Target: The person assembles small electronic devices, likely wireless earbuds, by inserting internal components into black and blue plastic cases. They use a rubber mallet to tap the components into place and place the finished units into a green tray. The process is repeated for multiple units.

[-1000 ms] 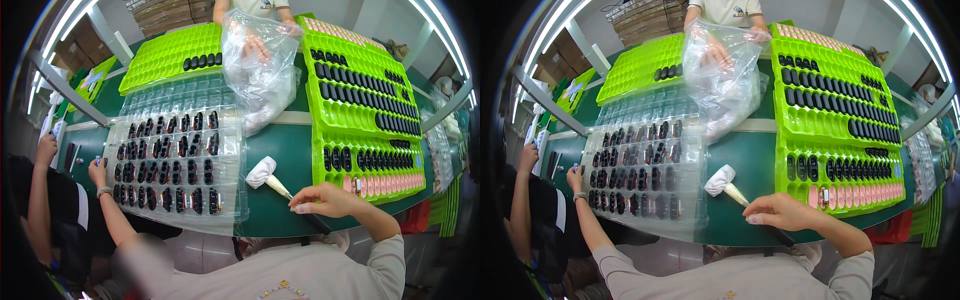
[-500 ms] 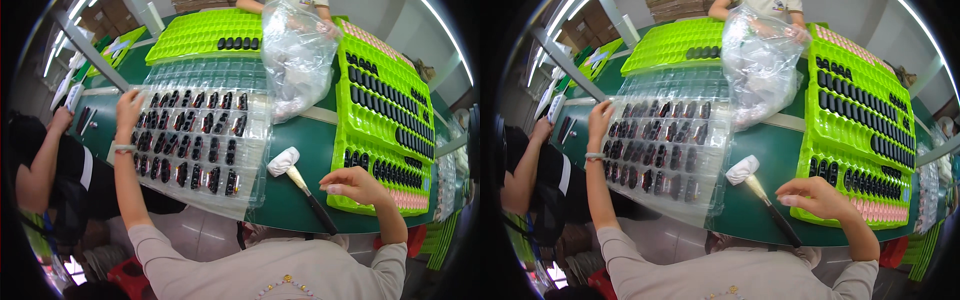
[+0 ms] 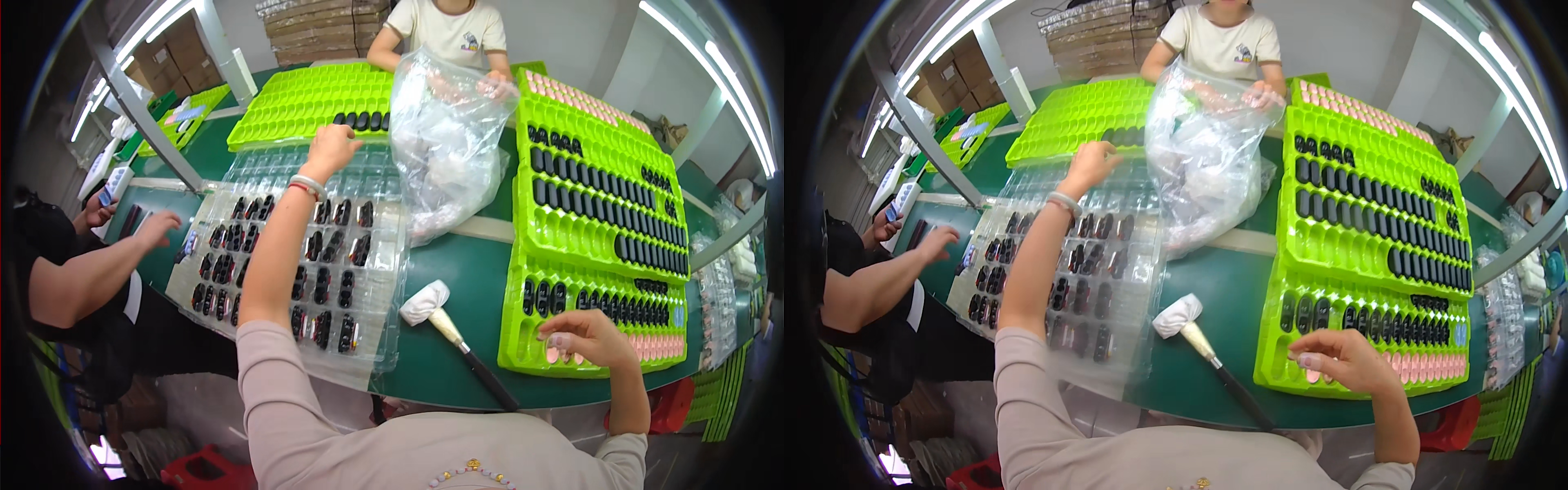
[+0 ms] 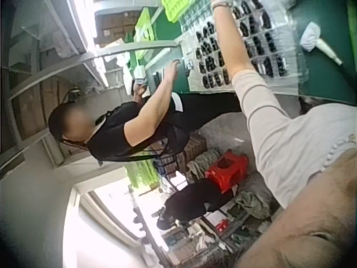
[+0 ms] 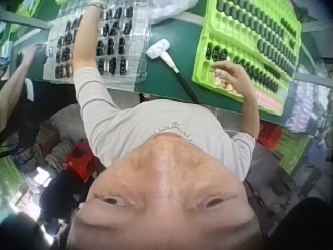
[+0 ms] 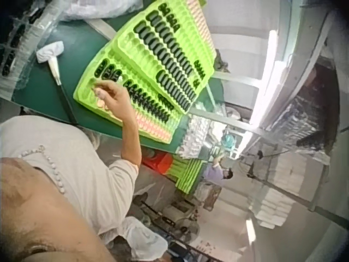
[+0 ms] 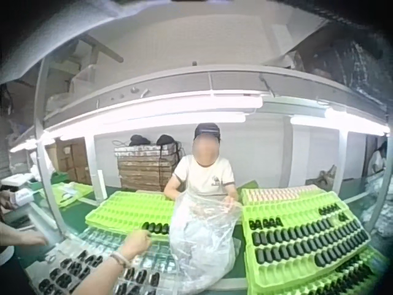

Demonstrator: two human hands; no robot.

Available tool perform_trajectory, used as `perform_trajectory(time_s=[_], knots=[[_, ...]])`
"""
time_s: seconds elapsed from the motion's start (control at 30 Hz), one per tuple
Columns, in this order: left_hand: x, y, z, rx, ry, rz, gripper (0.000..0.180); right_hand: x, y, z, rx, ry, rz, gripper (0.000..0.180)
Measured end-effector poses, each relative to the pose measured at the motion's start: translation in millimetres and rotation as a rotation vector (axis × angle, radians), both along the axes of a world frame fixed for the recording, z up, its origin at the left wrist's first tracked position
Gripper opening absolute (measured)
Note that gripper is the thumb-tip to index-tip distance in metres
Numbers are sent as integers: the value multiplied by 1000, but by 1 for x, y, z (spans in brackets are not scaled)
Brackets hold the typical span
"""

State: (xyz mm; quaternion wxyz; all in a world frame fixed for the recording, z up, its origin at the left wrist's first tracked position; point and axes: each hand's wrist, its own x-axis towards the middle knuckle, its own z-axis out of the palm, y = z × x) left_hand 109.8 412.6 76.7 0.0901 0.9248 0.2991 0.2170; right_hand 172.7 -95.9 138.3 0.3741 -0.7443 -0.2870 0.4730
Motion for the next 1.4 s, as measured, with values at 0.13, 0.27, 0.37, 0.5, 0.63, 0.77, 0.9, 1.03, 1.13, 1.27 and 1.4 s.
perform_trajectory(time_s=[0.13,0.27,0.37,0.5,0.63,0.77,0.9,1.03,1.13,1.27,1.4], knots=[[31,24,10,-21,111,51,27,13,-25,-3,179,1,-76,24],[38,-3,12,-1,324,-93,30,24,-83,-9,238,-105,-295,20],[-10,-14,21,4,382,-143,33,41,-110,-26,315,-192,-417,23],[-62,-24,12,-85,444,-132,34,61,-113,-35,425,-191,-477,27],[-87,-50,2,-145,470,-33,33,66,-92,-37,433,-189,-419,26],[-97,-82,7,-31,399,6,41,65,-72,-17,248,-215,-434,21],[-128,-108,-6,4,318,8,35,151,-60,-35,193,-982,-351,29],[-116,-158,5,-35,186,23,33,280,-61,-42,7,-1465,-475,25],[-121,-196,10,-110,25,-69,30,374,-83,-35,-209,-1288,-719,19],[-159,-243,14,-299,-66,-32,31,418,-54,-25,-235,-1184,-841,25],[-147,-281,32,-353,36,-186,23,415,-37,-37,-498,-1132,-863,49]])
